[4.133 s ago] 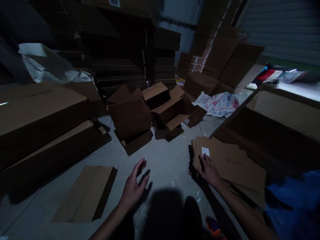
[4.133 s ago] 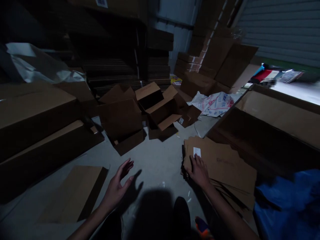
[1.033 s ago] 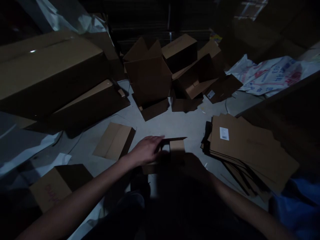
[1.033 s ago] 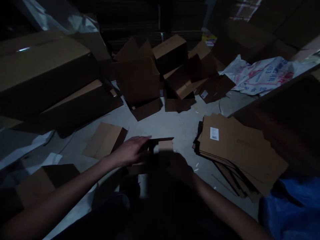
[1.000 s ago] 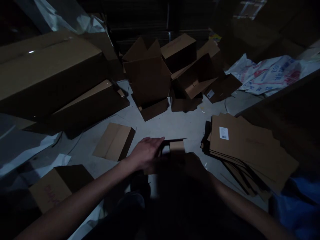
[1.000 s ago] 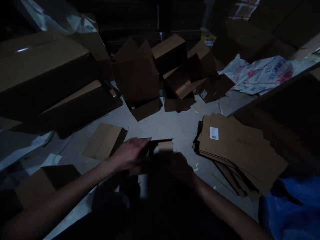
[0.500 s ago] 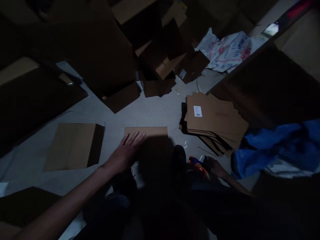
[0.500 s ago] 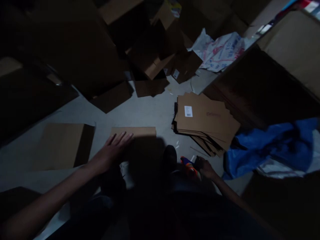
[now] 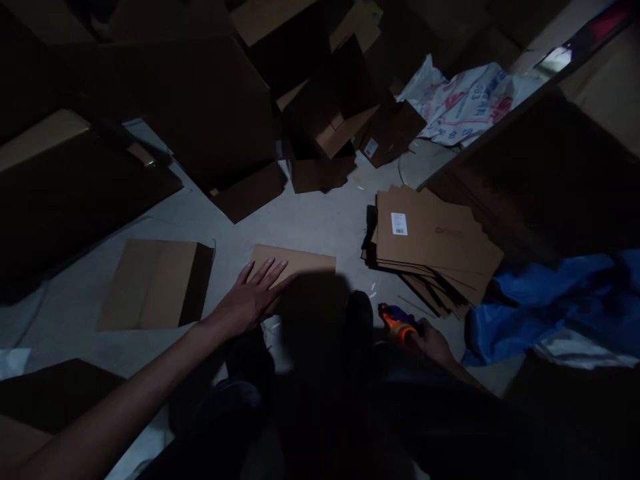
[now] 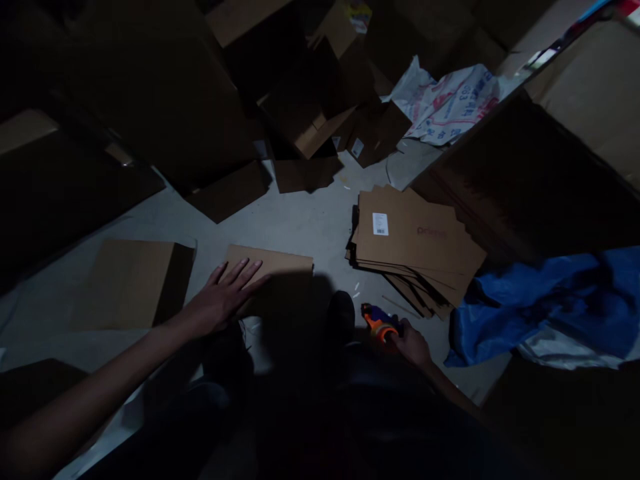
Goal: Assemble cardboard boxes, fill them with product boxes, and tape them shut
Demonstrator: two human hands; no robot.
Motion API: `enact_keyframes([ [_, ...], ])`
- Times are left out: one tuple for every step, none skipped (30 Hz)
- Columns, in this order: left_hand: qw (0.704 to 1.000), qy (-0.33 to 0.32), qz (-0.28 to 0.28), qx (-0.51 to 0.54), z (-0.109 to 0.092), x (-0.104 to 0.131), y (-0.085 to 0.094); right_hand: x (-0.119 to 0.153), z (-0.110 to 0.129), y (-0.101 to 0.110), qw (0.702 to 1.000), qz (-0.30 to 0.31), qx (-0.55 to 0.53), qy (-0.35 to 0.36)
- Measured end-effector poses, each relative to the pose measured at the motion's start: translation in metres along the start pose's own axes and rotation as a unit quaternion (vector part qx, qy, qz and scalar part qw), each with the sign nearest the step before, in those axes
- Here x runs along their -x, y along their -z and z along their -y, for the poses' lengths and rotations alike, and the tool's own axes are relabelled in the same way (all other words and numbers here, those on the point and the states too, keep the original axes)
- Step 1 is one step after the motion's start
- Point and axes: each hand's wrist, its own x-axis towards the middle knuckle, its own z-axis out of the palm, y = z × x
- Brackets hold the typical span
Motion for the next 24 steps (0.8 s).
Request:
enact_keyframes([
  [1.000, -0.006, 0.009, -0.001, 0.004, 0.002, 0.002, -0.005, 0.003, 0.003, 1.000, 0.006, -0.021, 0.006],
  [1.000, -0.009, 0.017, -0.001, 0.007, 0.004, 0.004, -0.010, 0.009, 0.008, 0.999, 0.007, -0.050, 0.016],
  [1.000, -0.009, 0.025, -0.001, 0.009, 0.006, 0.006, -0.015, 0.019, 0.013, 0.995, 0.005, -0.092, 0.029],
  [0.999, -0.008, 0.032, 0.000, 0.009, 0.007, 0.007, -0.020, 0.034, 0.019, 0.988, 0.007, -0.148, 0.048],
  [0.999, -0.005, 0.037, 0.000, 0.009, 0.009, 0.008, -0.024, 0.052, 0.026, 0.974, 0.014, -0.216, 0.073],
  [0.999, -0.002, 0.041, 0.000, 0.008, 0.010, 0.008, -0.027, 0.073, 0.034, 0.952, 0.025, -0.289, 0.101],
  [0.999, -0.001, 0.044, 0.002, 0.007, 0.010, 0.007, -0.030, 0.095, 0.042, 0.925, 0.035, -0.355, 0.130],
  [0.999, 0.000, 0.047, 0.007, 0.006, 0.011, 0.007, -0.031, 0.119, 0.049, 0.902, 0.039, -0.401, 0.158],
  [0.999, 0.001, 0.048, 0.016, 0.005, 0.011, 0.007, -0.031, 0.143, 0.055, 0.888, 0.035, -0.420, 0.184],
  [0.999, 0.004, 0.047, 0.027, 0.005, 0.011, 0.007, -0.030, 0.165, 0.058, 0.882, 0.022, -0.422, 0.209],
  [0.998, 0.007, 0.046, 0.042, 0.005, 0.011, 0.008, -0.028, 0.185, 0.059, 0.880, 0.004, -0.413, 0.234],
  [0.997, 0.012, 0.045, 0.057, 0.005, 0.012, 0.009, -0.026, 0.202, 0.057, 0.879, -0.017, -0.402, 0.257],
  [0.996, 0.018, 0.042, 0.072, 0.006, 0.012, 0.010, -0.023, 0.216, 0.053, 0.876, -0.034, -0.392, 0.278],
  [0.995, 0.023, 0.037, 0.088, 0.006, 0.013, 0.010, -0.021, 0.227, 0.046, 0.872, -0.047, -0.383, 0.301],
  [0.994, 0.024, 0.029, 0.106, 0.007, 0.014, 0.010, -0.019, 0.234, 0.039, 0.867, -0.054, -0.373, 0.326],
  [0.991, 0.021, 0.021, 0.130, 0.008, 0.015, 0.009, -0.017, 0.239, 0.031, 0.862, -0.057, -0.360, 0.353],
  [0.987, 0.015, 0.011, 0.160, 0.008, 0.016, 0.008, -0.016, 0.241, 0.023, 0.858, -0.057, -0.342, 0.380],
  [0.979, 0.012, -0.003, 0.203, 0.007, 0.016, 0.006, -0.015, 0.242, 0.017, 0.854, -0.052, -0.322, 0.405],
  [0.963, 0.017, -0.022, 0.268, 0.005, 0.017, 0.005, -0.014, 0.241, 0.013, 0.852, -0.047, -0.303, 0.425],
  [0.938, 0.031, -0.047, 0.343, 0.002, 0.017, 0.005, -0.013, 0.240, 0.010, 0.852, -0.044, -0.286, 0.437],
  [0.906, 0.052, -0.076, 0.413, -0.003, 0.017, 0.006, -0.012, 0.239, 0.008, 0.854, -0.042, -0.275, 0.439],
  [0.868, 0.075, -0.105, 0.479, -0.008, 0.018, 0.009, -0.012, 0.238, 0.008, 0.857, -0.042, -0.267, 0.438],
  [0.825, 0.097, -0.123, 0.544, -0.015, 0.018, 0.014, -0.011, 0.237, 0.008, 0.859, -0.045, -0.263, 0.436],
  [0.782, 0.114, -0.126, 0.600, -0.021, 0.019, 0.020, -0.010, 0.237, 0.008, 0.860, -0.051, -0.260, 0.436],
])
